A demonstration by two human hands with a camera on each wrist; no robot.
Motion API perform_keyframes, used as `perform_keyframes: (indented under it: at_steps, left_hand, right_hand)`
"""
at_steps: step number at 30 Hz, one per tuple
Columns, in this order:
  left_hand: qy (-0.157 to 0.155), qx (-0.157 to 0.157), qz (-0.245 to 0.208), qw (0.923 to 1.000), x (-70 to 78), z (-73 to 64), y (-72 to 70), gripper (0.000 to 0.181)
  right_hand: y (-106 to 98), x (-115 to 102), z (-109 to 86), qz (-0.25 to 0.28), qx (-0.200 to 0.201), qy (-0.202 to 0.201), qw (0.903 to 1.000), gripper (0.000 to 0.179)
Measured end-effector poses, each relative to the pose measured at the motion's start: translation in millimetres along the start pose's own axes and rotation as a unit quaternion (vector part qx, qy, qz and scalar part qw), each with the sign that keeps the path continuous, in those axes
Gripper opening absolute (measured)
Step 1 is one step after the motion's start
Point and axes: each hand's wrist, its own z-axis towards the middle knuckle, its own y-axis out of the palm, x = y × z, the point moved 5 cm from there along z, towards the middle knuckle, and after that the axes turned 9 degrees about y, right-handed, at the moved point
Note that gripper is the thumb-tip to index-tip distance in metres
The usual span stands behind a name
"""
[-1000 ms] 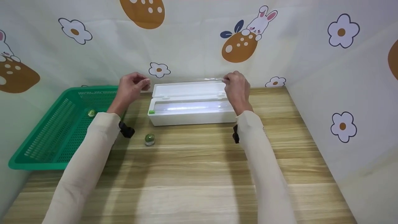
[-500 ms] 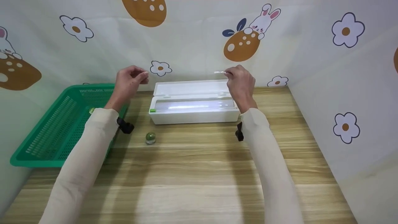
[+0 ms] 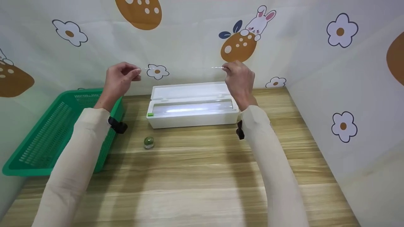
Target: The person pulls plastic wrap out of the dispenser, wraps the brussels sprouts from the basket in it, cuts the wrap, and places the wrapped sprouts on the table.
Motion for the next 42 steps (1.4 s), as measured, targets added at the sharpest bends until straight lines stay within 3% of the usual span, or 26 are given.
perform_keyframes:
  at_steps: [18,33,42]
  left_hand:
    - [0.059,0.039,-0.020,0.9973,25.9,1.5,-13.4,0.022]
    - [0.044,0.070,-0.049,0.9954,43.2,6.2,-29.0,0.023]
    - [0.061,0.088,-0.097,0.9895,51.9,-0.1,-34.5,0.027]
  right_hand:
    - [-17.1,-18.4,12.2,0.028,0.045,-0.009,0.9985,0.019]
    - [-31.2,-35.0,22.9,0.042,0.058,-0.007,0.9974,0.023]
    - [-39.0,-39.2,24.6,0.067,0.063,-0.003,0.9957,0.022]
